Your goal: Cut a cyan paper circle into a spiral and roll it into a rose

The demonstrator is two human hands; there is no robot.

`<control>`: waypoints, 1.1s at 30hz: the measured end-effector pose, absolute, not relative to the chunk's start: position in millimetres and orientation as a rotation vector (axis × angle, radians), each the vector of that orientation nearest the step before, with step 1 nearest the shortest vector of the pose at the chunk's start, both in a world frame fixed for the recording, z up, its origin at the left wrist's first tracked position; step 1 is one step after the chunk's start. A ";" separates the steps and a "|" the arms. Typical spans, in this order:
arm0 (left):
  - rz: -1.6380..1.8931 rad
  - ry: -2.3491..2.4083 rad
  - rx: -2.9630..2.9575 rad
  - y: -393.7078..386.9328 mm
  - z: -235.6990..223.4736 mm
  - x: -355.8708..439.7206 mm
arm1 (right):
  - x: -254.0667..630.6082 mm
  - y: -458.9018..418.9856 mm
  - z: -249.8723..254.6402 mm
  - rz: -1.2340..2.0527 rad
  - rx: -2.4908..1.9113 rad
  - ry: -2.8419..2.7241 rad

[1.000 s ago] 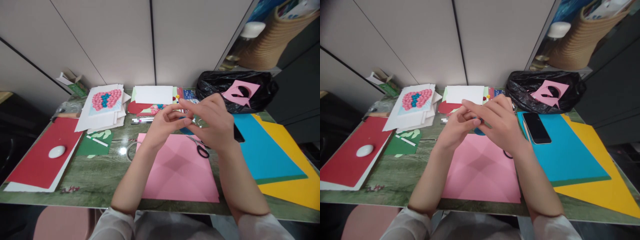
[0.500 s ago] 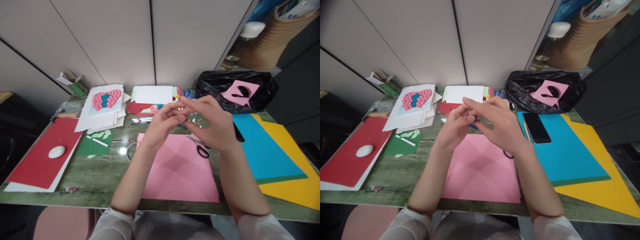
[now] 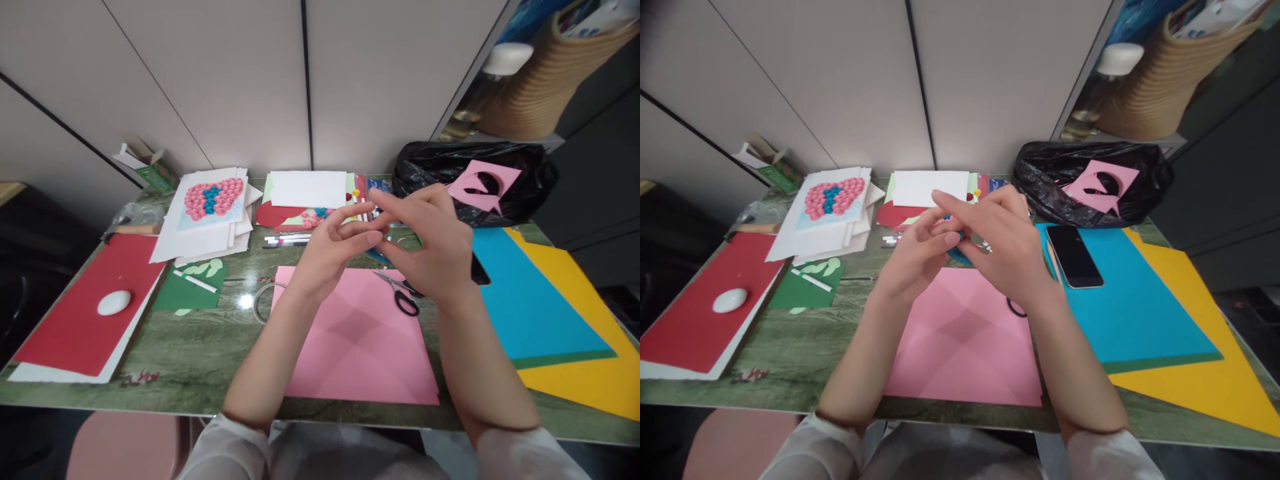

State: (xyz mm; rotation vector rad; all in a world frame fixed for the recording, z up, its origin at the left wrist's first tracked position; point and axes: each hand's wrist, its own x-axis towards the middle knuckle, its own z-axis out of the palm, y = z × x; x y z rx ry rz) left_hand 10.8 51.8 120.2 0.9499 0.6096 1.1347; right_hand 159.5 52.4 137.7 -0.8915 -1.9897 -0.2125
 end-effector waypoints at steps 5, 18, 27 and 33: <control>1.116 0.594 0.879 50.8 119.0 14.3 | 158.5 51.8 138.7 -0.244 -0.910 -2.003; 1.166 0.609 0.778 59.7 114.1 0.2 | 162.7 50.0 144.4 0.106 -0.779 -1.992; 1.214 0.525 0.576 55.9 122.8 2.6 | 155.3 44.7 144.7 0.337 -1.004 -1.856; 1.300 0.522 0.751 58.7 120.3 0.8 | 158.0 45.7 149.4 0.720 -1.057 -1.482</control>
